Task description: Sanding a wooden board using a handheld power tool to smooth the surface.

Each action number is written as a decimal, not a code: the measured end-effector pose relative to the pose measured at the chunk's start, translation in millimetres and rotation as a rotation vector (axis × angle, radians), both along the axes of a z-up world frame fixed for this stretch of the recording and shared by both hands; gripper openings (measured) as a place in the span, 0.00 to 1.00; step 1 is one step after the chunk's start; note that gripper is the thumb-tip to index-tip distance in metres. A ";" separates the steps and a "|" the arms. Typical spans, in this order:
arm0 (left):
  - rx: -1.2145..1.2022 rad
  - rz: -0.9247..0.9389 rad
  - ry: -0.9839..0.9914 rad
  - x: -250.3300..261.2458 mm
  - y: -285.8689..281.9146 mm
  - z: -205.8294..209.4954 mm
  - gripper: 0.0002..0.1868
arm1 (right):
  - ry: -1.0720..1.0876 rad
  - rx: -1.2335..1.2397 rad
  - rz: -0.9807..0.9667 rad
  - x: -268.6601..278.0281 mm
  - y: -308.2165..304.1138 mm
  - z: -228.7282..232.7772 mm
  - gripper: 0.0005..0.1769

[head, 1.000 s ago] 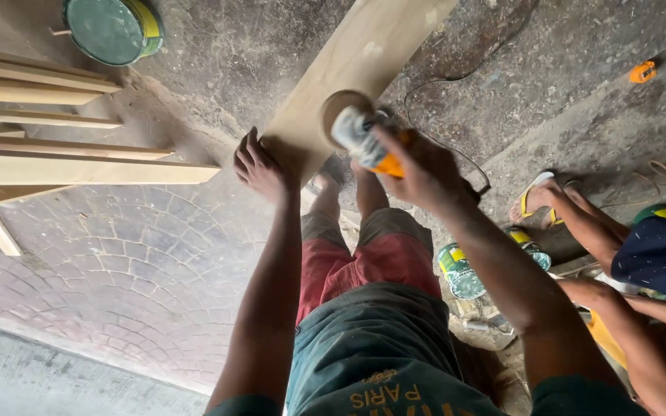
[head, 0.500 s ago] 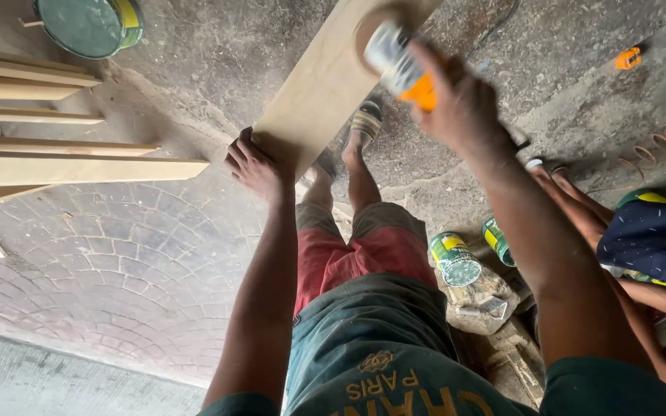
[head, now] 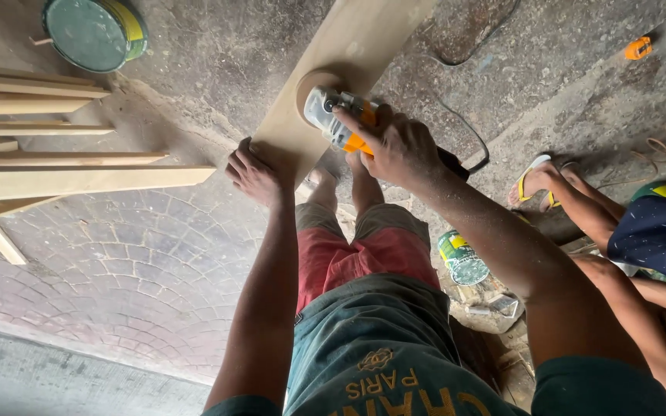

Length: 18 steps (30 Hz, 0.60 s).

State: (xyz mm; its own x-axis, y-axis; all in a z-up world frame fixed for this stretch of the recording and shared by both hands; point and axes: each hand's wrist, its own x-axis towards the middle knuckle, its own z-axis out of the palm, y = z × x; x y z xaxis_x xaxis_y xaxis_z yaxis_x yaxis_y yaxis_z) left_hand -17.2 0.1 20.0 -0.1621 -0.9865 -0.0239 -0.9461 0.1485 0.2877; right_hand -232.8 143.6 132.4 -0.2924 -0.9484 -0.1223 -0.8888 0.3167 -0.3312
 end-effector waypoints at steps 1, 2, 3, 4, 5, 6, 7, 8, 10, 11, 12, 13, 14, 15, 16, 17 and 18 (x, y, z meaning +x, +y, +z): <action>-0.001 -0.004 -0.001 0.3 0.8 -0.7 0.16 | -0.001 -0.001 -0.004 -8.8 2.0 -1.9 0.49; -0.007 0.000 -0.006 0.8 1.5 -1.2 0.16 | -0.024 -0.025 -0.041 -17.4 4.0 -3.7 0.51; -0.014 0.004 -0.009 -0.3 2.4 -2.4 0.17 | -0.043 -0.049 -0.077 -27.3 6.2 -5.4 0.54; -0.015 0.000 -0.006 -1.2 2.3 -2.1 0.17 | -0.040 -0.051 -0.081 -42.6 2.8 4.3 0.54; -0.023 0.002 -0.003 -1.2 1.9 -1.6 0.17 | -0.049 0.015 -0.138 -57.5 -1.2 13.9 0.52; -0.031 0.003 0.000 -1.1 1.2 -1.2 0.17 | -0.058 0.080 -0.195 -72.2 -5.5 23.4 0.49; -0.033 0.003 0.002 2.5 0.9 -8.2 0.17 | -0.057 0.078 -0.195 -85.4 -6.0 22.5 0.49; -0.025 0.002 -0.031 6.2 0.8 -15.4 0.16 | -0.014 0.065 -0.241 -98.6 -6.1 21.5 0.50; -0.018 -0.005 -0.061 8.7 4.7 -17.1 0.16 | 0.031 0.051 -0.293 -115.9 -2.9 14.9 0.52; -0.031 -0.010 -0.040 5.7 5.6 -11.4 0.15 | 0.059 0.050 -0.335 -123.0 -4.6 8.6 0.51; -0.043 -0.016 -0.019 2.6 6.2 -6.1 0.15 | 0.087 0.050 -0.378 -130.3 -6.6 2.0 0.51; -0.042 -0.015 -0.026 6.1 6.4 -9.1 0.15 | 0.081 0.052 -0.377 -126.0 -6.9 2.5 0.51; -0.028 -0.007 -0.062 9.7 6.9 -11.9 0.14 | 0.036 0.045 -0.417 -121.7 -6.9 3.4 0.48; -0.020 -0.001 -0.086 6.3 2.9 -17.9 0.14 | 0.003 0.028 -0.460 -122.3 -9.6 4.7 0.45; -0.025 -0.002 -0.080 3.7 -2.1 -18.4 0.14 | 0.008 0.021 -0.462 -111.1 -11.8 7.2 0.45; -0.037 -0.004 -0.068 4.1 -4.4 -16.7 0.14 | 0.003 0.012 -0.395 -98.1 -12.0 9.7 0.48; -0.048 -0.005 -0.057 4.5 -6.0 -14.9 0.15 | -0.003 0.001 -0.328 -85.1 -11.5 12.4 0.51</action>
State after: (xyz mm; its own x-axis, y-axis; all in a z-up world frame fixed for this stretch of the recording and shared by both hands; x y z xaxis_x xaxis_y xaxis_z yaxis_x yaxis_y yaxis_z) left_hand -12.7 -5.8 5.1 -0.1672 -0.9858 0.0137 -0.9599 0.1660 0.2258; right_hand -317.9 132.1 144.8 -0.5824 -0.8033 -0.1246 -0.7383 0.5868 -0.3326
